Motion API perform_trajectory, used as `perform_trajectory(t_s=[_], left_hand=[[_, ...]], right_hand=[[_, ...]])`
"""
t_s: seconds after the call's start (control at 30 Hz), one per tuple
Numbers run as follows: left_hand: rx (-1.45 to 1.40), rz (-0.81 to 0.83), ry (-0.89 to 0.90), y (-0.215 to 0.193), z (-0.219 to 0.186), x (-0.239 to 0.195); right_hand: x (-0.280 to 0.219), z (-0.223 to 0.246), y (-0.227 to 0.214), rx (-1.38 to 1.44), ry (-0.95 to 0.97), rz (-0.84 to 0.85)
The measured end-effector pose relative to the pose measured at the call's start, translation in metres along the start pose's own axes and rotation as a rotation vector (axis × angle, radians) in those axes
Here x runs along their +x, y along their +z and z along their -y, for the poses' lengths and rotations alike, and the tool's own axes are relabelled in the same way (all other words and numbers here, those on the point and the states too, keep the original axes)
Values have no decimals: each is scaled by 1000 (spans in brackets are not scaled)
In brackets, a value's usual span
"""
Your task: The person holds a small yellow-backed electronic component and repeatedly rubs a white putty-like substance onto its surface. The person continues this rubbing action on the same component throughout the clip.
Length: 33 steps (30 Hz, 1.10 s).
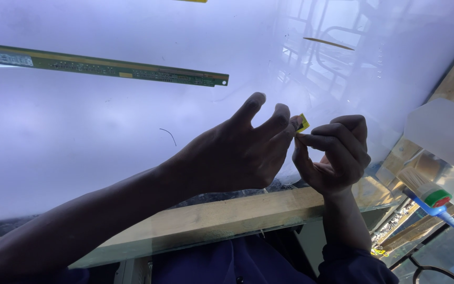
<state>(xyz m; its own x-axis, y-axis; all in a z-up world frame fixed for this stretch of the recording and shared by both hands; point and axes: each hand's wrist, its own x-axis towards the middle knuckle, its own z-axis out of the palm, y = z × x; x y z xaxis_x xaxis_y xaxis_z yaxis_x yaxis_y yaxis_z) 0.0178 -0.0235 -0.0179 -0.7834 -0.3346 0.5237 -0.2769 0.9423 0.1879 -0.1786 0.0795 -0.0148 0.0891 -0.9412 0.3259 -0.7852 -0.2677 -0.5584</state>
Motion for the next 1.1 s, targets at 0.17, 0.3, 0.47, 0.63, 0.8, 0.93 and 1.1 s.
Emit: perform_trajectory(t_s=[0.17,0.3,0.47,0.63,0.8,0.93,1.1], left_hand=[[-10,54,-20,2,-5,-4],[-43,33,-44,0,-2,-1],[-35,66,-61,1,-4,-1],[-89,38,-86,3,-5,-1],[-107,36,-91,4,-6,0],[-96,55,-90,4,-3,-1],[-130,30,-98,4,-5,1]], right_hand=[[-1,5,1,-50,34,73],[0,1,2,-16,23,15],[1,2,2,-5,30,59],[-2,-3,3,-8,3,18],[-1,1,-1,-21,47,97],[0,-5,4,-19,-24,2],[-2,0,-1,-17,52,86]])
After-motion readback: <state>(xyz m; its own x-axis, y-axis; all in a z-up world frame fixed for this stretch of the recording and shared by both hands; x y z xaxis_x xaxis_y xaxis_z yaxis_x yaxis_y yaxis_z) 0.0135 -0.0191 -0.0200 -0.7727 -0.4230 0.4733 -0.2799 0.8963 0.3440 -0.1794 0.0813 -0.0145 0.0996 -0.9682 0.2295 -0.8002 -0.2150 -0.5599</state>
